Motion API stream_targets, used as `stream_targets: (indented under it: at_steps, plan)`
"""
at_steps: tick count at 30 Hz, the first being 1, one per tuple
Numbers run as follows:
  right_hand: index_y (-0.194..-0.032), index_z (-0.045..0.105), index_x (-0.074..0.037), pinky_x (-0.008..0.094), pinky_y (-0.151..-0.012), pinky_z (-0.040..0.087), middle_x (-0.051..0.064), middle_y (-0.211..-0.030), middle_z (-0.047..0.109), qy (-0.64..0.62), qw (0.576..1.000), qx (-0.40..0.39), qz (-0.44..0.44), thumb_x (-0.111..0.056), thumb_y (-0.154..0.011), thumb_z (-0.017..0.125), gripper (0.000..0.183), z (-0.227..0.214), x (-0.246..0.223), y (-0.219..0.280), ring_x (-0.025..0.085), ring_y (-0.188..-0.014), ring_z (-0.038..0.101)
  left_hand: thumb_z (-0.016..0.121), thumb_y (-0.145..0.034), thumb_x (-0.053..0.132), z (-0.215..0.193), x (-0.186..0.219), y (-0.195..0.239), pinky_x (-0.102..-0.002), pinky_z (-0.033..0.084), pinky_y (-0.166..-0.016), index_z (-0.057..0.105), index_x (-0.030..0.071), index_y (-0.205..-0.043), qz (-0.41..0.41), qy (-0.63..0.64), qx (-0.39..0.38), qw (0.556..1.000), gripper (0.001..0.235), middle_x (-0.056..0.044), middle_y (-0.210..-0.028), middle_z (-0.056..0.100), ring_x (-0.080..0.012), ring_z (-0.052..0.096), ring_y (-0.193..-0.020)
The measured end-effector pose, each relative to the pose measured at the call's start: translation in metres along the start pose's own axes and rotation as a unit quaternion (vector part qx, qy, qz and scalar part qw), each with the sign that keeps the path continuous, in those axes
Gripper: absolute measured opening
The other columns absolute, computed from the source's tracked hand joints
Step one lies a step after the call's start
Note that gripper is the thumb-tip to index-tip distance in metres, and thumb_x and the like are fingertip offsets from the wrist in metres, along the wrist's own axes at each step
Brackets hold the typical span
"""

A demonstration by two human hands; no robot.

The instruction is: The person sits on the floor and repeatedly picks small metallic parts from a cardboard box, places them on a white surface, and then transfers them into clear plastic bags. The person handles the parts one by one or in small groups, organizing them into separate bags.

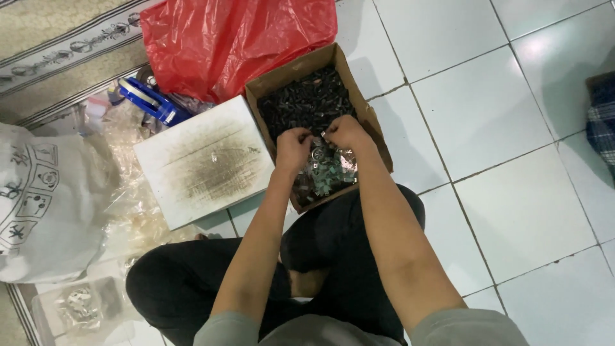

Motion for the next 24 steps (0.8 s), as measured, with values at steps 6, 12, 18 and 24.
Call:
stream_targets:
  at_steps: [6,12,18,24]
  plan:
    - [-0.107,0.076,-0.001,0.035,-0.070,0.063,0.017,-0.095,0.078,-0.103,0.994,-0.021,-0.035,-0.017,-0.090,0.073,0.023,-0.007,-0.047,0.028,0.022,-0.081,0.077,0.061,-0.088,0.000,0.030,-0.004,-0.002,-0.051,0.066,-0.078,0.071,-0.004,-0.114,-0.189,0.440,-0.039,0.877,0.028,-0.023,-0.096,0.069,-0.0328,0.071,-0.084]
    - [-0.116,0.077,-0.005,0.048,-0.085,0.063,0.021,-0.112,0.075,0.006,0.998,0.061,-0.029,-0.014,-0.096,0.061,0.027,-0.012,-0.027,0.015,0.036,-0.104,0.073,0.053,-0.098,0.020,0.015,0.009,0.003,-0.051,0.059,-0.093,0.068,-0.009,-0.117,-0.206,0.562,-0.032,0.800,0.038,-0.029,-0.108,0.063,-0.0400,0.067,-0.102]
    - [-0.133,0.070,-0.012,0.055,-0.098,0.058,0.017,-0.129,0.069,0.259,0.964,0.014,-0.059,-0.010,-0.085,0.065,0.048,0.041,-0.027,0.014,0.035,-0.116,0.069,0.051,-0.097,0.021,-0.015,0.022,0.006,-0.046,0.064,-0.089,0.071,-0.008,-0.119,-0.174,0.455,-0.001,0.873,0.042,-0.030,-0.103,0.070,-0.0362,0.073,-0.096]
    - [-0.121,0.072,-0.007,0.052,-0.095,0.059,0.021,-0.117,0.073,0.262,0.963,0.016,-0.064,-0.004,-0.095,0.051,0.034,0.051,-0.018,0.008,0.038,-0.110,0.072,0.061,-0.088,0.016,-0.009,0.007,0.004,-0.040,0.066,-0.079,0.073,-0.009,-0.111,-0.197,0.401,0.055,0.893,0.036,-0.026,-0.096,0.071,-0.0319,0.075,-0.086]
Point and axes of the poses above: each hand's wrist, its own y-axis away from the middle knuckle, its own z-axis out of the palm, x = y × z, the point moved 4 cm from there along -y, towards the middle knuckle
